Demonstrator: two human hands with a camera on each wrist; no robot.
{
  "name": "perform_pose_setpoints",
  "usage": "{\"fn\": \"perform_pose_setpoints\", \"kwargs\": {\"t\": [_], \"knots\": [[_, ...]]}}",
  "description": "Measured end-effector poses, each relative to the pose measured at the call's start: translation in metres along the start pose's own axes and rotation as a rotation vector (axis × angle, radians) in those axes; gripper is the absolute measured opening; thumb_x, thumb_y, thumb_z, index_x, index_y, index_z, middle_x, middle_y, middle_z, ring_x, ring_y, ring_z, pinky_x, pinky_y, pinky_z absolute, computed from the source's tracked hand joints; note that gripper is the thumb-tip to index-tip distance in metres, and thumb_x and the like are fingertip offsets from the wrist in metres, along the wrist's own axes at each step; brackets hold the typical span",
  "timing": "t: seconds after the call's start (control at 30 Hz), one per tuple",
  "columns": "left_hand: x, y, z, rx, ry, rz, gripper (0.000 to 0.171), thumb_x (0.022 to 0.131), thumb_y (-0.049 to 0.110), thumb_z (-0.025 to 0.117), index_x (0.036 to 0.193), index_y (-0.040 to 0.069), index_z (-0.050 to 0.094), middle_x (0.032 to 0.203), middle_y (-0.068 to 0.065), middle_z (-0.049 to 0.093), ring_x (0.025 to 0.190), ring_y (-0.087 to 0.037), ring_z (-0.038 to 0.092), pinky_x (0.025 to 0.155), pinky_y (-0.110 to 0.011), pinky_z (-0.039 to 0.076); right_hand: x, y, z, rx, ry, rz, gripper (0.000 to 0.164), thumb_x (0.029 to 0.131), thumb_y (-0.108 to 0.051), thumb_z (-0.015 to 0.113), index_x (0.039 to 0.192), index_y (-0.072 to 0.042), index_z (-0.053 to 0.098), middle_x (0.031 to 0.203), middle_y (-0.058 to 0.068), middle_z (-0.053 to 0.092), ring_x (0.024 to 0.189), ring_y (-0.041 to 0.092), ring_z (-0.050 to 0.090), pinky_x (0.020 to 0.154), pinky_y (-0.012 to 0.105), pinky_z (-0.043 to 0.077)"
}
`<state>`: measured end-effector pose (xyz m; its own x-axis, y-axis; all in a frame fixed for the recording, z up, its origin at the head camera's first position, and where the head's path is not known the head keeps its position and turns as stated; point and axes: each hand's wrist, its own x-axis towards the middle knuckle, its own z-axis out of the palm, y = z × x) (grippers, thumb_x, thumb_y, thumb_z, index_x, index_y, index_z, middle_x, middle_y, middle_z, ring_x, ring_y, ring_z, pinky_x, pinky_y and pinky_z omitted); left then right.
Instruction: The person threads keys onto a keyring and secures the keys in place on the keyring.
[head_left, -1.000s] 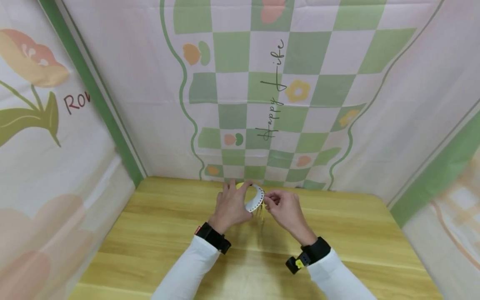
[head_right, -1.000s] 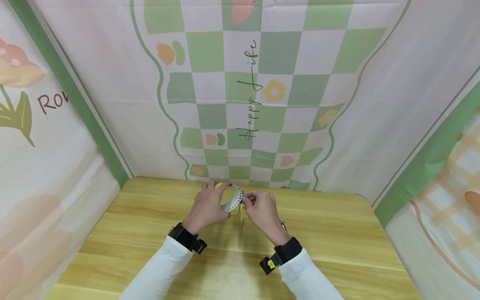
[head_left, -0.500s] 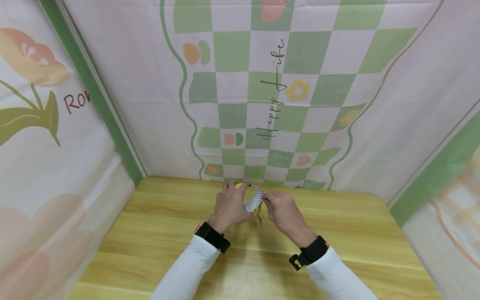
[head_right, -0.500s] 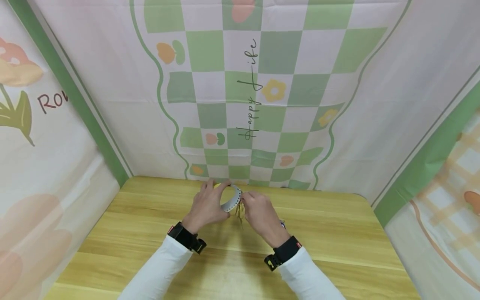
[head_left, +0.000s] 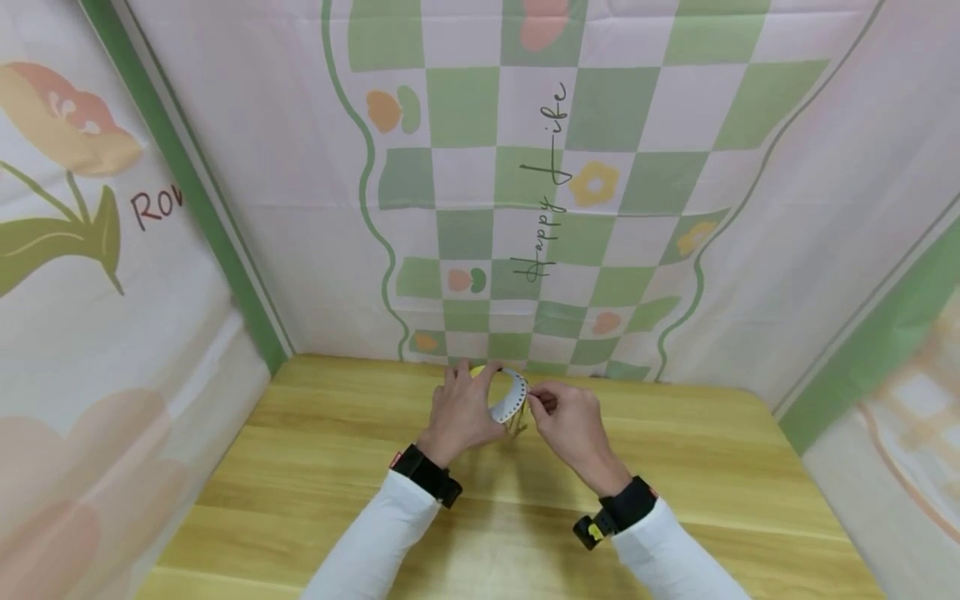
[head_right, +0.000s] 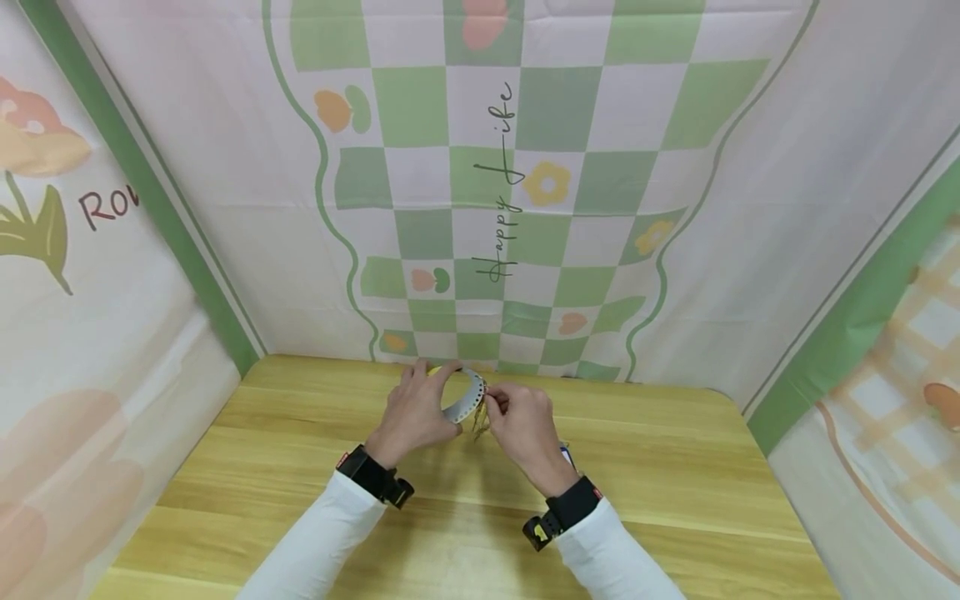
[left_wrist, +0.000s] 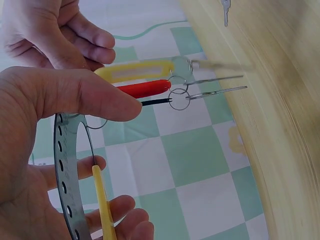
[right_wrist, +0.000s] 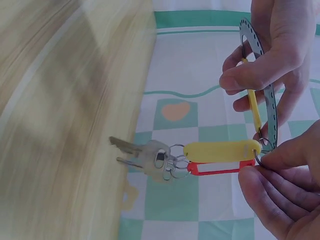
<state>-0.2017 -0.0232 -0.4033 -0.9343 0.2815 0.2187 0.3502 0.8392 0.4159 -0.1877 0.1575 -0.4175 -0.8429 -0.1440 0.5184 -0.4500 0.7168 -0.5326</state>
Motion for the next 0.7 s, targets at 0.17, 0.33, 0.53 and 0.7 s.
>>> {"fn": "perform_pose_setpoints", "kwargs": {"t": [0.17, 0.33, 0.53, 0.7], "knots": [[-0.0005, -0.0008, 0.0, 0.0, -0.008, 0.0, 0.087, 0.066, 0.025, 0.09, 0.145, 0.019, 0.055, 0.134, -0.025, 0.049, 0.113, -0.04, 0.051, 0.076, -0.053, 0.051, 0.0, 0.0003, 0.0007, -0.058, 0.027, -0.095, 0.006, 0.086, 0.004, 0.075, 0.09, 0.0, 0.077, 0.077, 0.009, 0.073, 0.064, 0.014, 0.069, 0.056, 0.026, 0.055], [-0.0011, -0.0007, 0.0003, -0.003, -0.007, -0.003, 0.085, 0.067, 0.023, 0.089, 0.145, 0.021, 0.055, 0.132, -0.024, 0.049, 0.111, -0.039, 0.051, 0.074, -0.052, 0.051, 0.0002, 0.0009, 0.0015, -0.198, 0.041, -0.302, 0.008, 0.083, 0.007, 0.076, 0.087, 0.0, 0.076, 0.078, 0.01, 0.072, 0.066, 0.02, 0.07, 0.058, 0.029, 0.056], [-0.0015, -0.0002, 0.0, -0.019, 0.001, 0.001, 0.083, 0.067, 0.026, 0.089, 0.143, 0.02, 0.057, 0.125, -0.024, 0.051, 0.104, -0.037, 0.051, 0.069, -0.048, 0.05, -0.001, 0.0014, 0.0031, -0.25, 0.042, -0.356, 0.009, 0.082, 0.009, 0.076, 0.087, 0.002, 0.074, 0.079, 0.011, 0.071, 0.066, 0.022, 0.069, 0.057, 0.03, 0.056], [-0.0011, 0.0, -0.0003, -0.015, 0.005, -0.001, 0.084, 0.067, 0.024, 0.089, 0.144, 0.019, 0.056, 0.128, -0.025, 0.051, 0.109, -0.039, 0.051, 0.07, -0.049, 0.05, -0.0013, 0.0027, 0.0056, -0.152, 0.045, -0.249, 0.009, 0.084, 0.006, 0.075, 0.092, 0.001, 0.075, 0.083, 0.011, 0.073, 0.07, 0.019, 0.07, 0.06, 0.028, 0.057]]}}
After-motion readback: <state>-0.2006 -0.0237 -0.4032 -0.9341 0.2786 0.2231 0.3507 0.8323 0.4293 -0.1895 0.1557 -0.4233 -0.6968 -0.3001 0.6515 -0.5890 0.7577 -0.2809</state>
